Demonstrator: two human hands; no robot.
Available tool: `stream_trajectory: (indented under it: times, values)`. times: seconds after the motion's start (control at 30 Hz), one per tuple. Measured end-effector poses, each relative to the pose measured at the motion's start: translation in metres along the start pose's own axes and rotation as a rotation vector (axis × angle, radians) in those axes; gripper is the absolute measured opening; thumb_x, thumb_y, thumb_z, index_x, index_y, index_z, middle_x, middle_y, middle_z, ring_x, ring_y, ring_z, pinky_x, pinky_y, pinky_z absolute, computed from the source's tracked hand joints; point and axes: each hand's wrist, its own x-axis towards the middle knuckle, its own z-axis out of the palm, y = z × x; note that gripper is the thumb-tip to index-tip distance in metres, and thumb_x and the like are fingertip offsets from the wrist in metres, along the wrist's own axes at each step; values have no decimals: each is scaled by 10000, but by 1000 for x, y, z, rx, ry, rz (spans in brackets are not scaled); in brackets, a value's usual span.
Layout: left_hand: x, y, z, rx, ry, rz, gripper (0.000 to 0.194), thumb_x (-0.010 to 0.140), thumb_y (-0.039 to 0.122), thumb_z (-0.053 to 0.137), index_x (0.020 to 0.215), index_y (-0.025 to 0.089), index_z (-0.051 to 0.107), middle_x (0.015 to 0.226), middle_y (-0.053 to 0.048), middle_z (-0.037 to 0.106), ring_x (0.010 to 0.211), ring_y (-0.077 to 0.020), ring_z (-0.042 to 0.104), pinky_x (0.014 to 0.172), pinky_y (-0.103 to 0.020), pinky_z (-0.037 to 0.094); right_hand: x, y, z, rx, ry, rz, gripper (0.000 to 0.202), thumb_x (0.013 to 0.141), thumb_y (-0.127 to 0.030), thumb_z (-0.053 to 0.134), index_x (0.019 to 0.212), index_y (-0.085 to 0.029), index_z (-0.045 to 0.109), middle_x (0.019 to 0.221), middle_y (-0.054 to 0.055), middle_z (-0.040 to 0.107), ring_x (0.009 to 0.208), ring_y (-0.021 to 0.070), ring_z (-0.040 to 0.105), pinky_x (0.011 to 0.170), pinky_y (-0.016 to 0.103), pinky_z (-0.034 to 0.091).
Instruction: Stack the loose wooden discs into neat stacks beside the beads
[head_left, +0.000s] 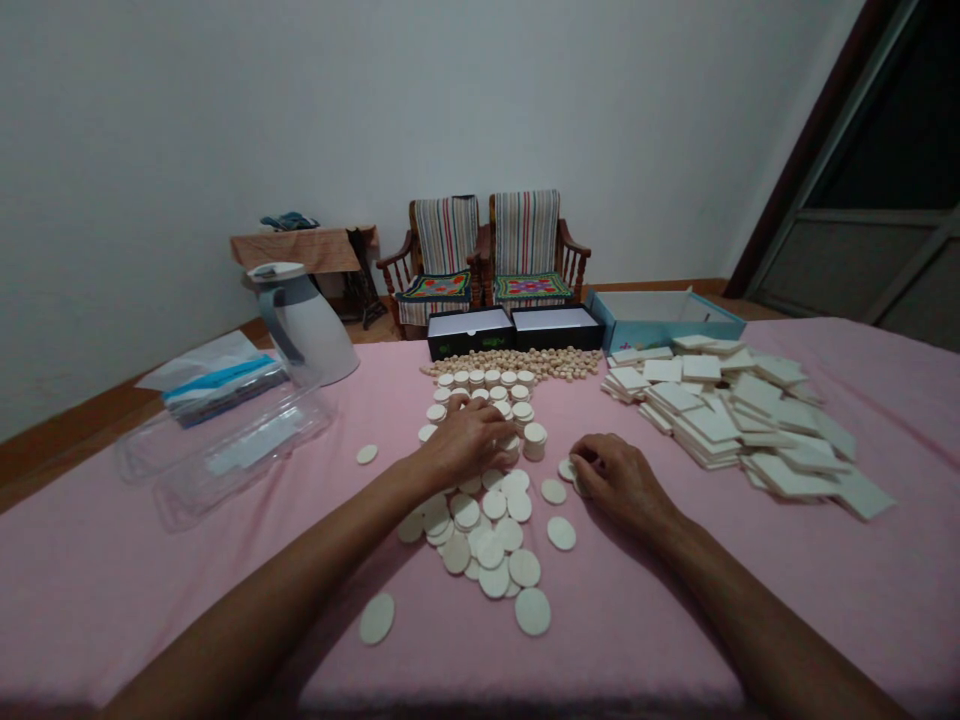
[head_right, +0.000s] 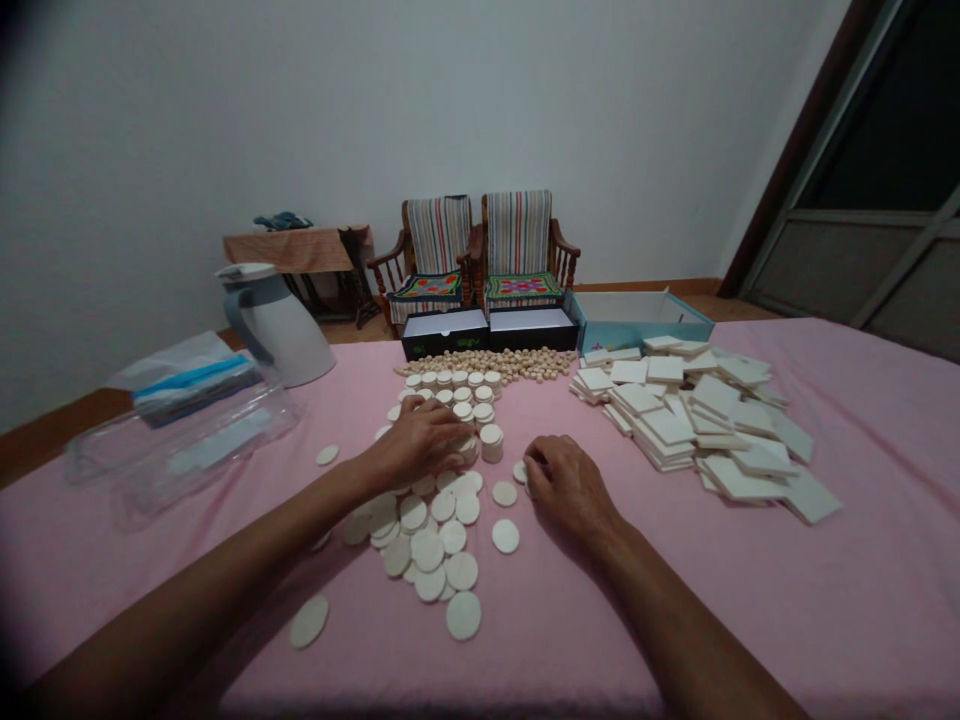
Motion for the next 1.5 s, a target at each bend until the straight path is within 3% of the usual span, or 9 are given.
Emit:
stream_trajectory:
  times: [0.37, 0.5, 0.63, 0.73, 0.87, 1.03, 1.27, 1.43, 1.5]
  values:
    - [6, -4, 5, -17, 10, -27, 281, 801, 306, 637, 1079, 276, 649, 920, -40, 670, 902, -224, 543, 842, -393, 256, 1, -1, -2, -13, -10, 6, 160, 838, -219, 462, 806, -191, 616, 786, 41, 616, 763, 184, 522, 683, 295, 379]
    - [-8, -10, -7, -34, 188, -101, 360, 819, 369, 612, 1144, 216, 615, 1088, -94, 647, 1012, -250, 548, 895, -415, 301, 0, 3, -1, -1, -9, -4, 155, 834, -221, 467, 817, -189, 618, 793, 43, 619, 759, 183, 523, 686, 297, 383]
    - [-42, -44, -21, -90, 358, -401, 346, 889, 379, 461, 1078, 157, 648, 1023, -103, 664, 921, -209, 597, 818, -334, 427, -1, 5, 1, -4, 39, -6, 151, 829, -240, 477, 832, -185, 618, 811, 52, 621, 772, 187, 526, 689, 300, 384]
    - [-76, -78, -20, -24, 185, -624, 391, 876, 412, 424, 1031, 159, 680, 1001, -102, 689, 909, -225, 618, 809, -331, 456, -1, 5, 3, -2, 34, -3, 143, 820, -245, 486, 833, -188, 617, 814, 50, 622, 767, 184, 531, 674, 294, 385]
    - [-113, -101, -6, 54, -49, -674, 433, 865, 406, 406, 1114, 155, 655, 1116, -125, 667, 1007, -242, 614, 868, -320, 443, -1, 5, 5, -18, 12, -9, 138, 817, -249, 487, 818, -193, 613, 795, 45, 620, 757, 185, 534, 665, 294, 386]
    - [-124, -86, 3, 51, -70, -605, 403, 819, 422, 492, 1086, 171, 660, 1098, -116, 662, 1017, -249, 594, 893, -331, 427, -2, 6, 4, -33, 6, -20, 147, 816, -249, 476, 822, -191, 611, 797, 47, 623, 755, 189, 539, 670, 298, 392]
    - [-116, -60, -7, -27, -75, -623, 240, 749, 246, 533, 929, 186, 680, 947, -70, 664, 862, -209, 621, 768, -293, 466, -3, 7, 3, -31, -1, -30, 146, 822, -249, 467, 816, -192, 601, 795, 45, 618, 756, 189, 538, 673, 303, 395]
    - [-111, -43, -12, -122, 84, -651, 221, 770, 291, 551, 928, 182, 660, 899, -54, 659, 780, -186, 612, 685, -279, 477, -3, 8, 5, -32, 8, -28, 148, 821, -247, 467, 816, -190, 604, 789, 44, 614, 757, 188, 537, 676, 300, 392]
    - [-105, -28, -14, -240, 131, -579, 222, 773, 273, 566, 963, 193, 647, 920, -38, 656, 761, -160, 607, 669, -260, 484, -3, 8, 5, -39, 6, -25, 140, 817, -244, 475, 812, -192, 604, 789, 41, 614, 759, 186, 534, 675, 298, 389]
